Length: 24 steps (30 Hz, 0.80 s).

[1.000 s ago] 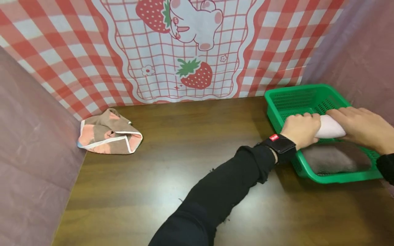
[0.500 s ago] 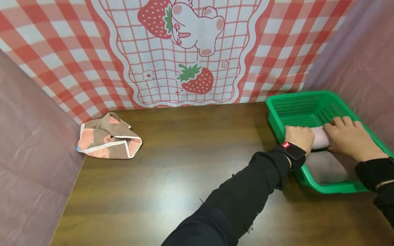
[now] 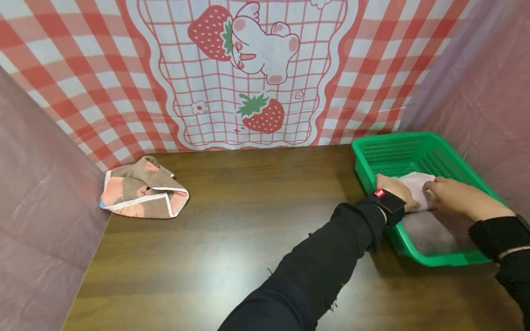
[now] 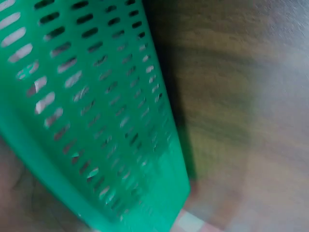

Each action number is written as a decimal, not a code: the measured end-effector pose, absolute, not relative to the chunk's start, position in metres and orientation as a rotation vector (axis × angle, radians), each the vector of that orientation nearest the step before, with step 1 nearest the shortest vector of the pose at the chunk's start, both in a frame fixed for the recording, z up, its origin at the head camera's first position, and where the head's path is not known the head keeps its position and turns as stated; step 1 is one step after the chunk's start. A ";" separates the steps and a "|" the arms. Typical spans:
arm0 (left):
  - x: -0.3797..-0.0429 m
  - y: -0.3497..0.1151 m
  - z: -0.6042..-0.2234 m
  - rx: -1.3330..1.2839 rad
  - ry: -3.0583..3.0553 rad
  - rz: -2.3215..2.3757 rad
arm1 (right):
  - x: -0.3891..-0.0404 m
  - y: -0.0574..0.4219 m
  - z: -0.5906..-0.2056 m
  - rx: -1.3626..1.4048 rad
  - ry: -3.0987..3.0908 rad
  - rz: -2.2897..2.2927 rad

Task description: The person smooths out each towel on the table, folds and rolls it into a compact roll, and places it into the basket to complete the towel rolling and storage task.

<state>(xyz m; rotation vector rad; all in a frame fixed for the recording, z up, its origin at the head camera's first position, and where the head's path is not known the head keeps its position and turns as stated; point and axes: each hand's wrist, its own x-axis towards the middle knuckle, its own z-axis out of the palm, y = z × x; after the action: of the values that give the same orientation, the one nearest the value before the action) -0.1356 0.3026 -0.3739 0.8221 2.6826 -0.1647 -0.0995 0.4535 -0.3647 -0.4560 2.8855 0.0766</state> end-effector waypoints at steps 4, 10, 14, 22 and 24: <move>-0.156 0.302 -0.380 0.853 2.786 -0.270 | -0.111 0.437 -0.350 -0.468 2.926 0.121; -0.178 0.251 -0.363 1.119 3.014 -0.203 | -0.129 0.396 -0.328 -0.558 3.063 0.166; -0.187 0.216 -0.377 1.149 3.237 -0.050 | -0.132 0.358 -0.321 -0.536 3.121 0.121; -0.194 0.125 -0.429 0.657 3.025 0.037 | -0.129 0.241 -0.346 -0.596 3.100 -0.134; -0.189 0.093 -0.435 0.587 2.809 0.088 | -0.122 0.220 -0.365 -0.606 2.981 -0.228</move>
<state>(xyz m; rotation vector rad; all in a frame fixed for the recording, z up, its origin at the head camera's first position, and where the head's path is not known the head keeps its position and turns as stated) -0.1886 0.0930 -0.4349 0.5868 2.8095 0.0885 -0.1222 0.2199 -0.3649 -0.6056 2.9813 -0.2279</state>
